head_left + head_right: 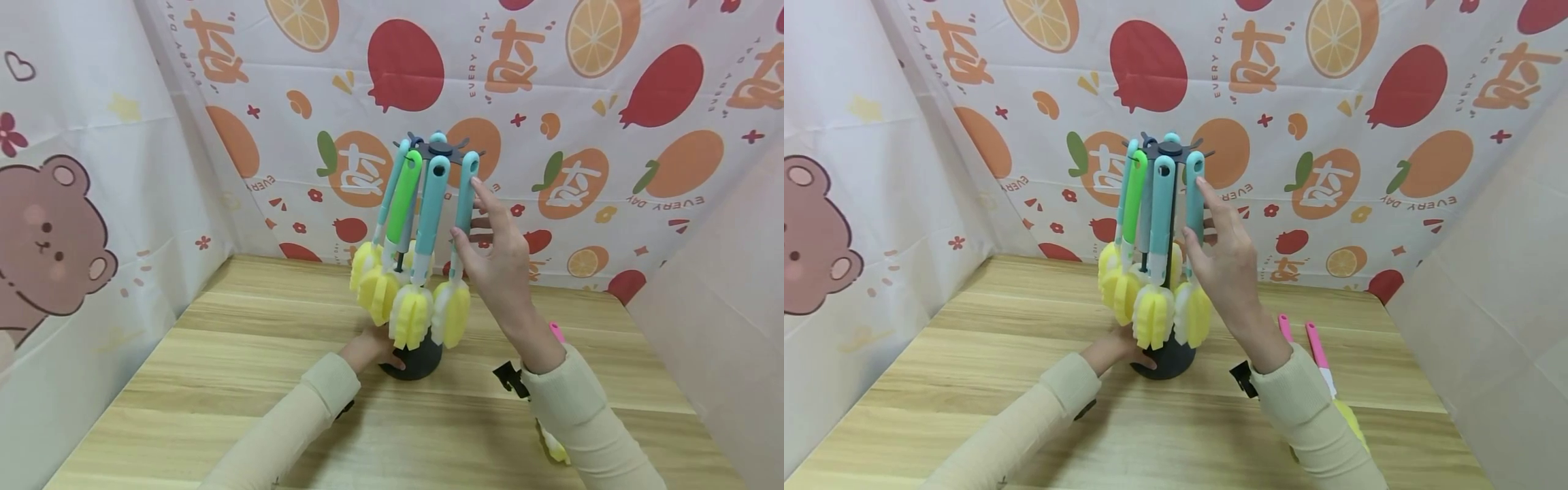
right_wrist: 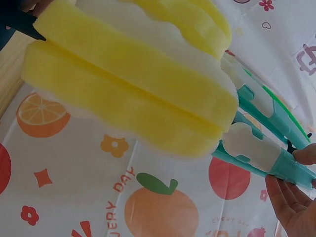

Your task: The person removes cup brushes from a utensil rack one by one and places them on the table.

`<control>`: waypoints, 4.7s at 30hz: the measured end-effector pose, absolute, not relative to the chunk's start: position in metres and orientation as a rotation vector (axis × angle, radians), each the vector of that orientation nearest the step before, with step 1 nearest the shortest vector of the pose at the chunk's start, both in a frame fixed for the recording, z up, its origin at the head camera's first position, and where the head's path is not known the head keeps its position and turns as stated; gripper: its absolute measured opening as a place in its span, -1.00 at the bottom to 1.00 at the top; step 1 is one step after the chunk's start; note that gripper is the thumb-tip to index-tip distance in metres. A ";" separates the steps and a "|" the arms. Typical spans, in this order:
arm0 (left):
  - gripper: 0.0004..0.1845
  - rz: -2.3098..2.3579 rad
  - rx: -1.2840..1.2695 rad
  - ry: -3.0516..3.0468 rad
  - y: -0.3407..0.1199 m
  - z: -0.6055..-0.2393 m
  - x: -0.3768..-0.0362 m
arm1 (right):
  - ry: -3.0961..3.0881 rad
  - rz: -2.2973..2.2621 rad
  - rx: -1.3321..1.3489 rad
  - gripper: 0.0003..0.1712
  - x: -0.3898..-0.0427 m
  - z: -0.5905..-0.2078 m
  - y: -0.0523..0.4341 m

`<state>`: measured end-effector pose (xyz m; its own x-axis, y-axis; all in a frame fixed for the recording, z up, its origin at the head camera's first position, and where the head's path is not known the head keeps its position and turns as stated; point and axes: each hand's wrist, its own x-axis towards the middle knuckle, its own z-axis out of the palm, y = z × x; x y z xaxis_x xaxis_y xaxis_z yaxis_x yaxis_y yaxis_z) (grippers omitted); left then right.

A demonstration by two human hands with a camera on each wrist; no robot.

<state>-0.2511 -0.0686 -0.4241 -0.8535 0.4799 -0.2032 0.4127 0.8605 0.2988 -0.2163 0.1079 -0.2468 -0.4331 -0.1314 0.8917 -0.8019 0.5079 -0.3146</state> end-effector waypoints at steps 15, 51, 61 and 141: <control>-0.08 0.223 0.754 2.766 -0.068 -0.423 -0.248 | -1.861 0.985 0.773 -0.26 -0.212 -0.247 0.112; -0.09 -0.102 0.669 2.754 -0.064 -0.431 -0.259 | -1.890 0.969 0.759 -0.27 -0.211 -0.254 0.133; -0.11 0.041 0.709 2.775 -0.067 -0.428 -0.257 | -1.925 0.988 0.709 -0.26 -0.214 -0.261 0.138; -0.09 -0.029 0.679 2.769 -0.065 -0.428 -0.254 | -2.700 0.818 0.374 -0.26 -0.277 -0.339 0.198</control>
<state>-0.2536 -0.0652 -0.4280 -0.8471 0.4498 -0.2829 0.4556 0.8888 0.0490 -0.2771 0.1984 -0.3388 -0.9227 -0.1603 0.3505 -0.3280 0.8043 -0.4955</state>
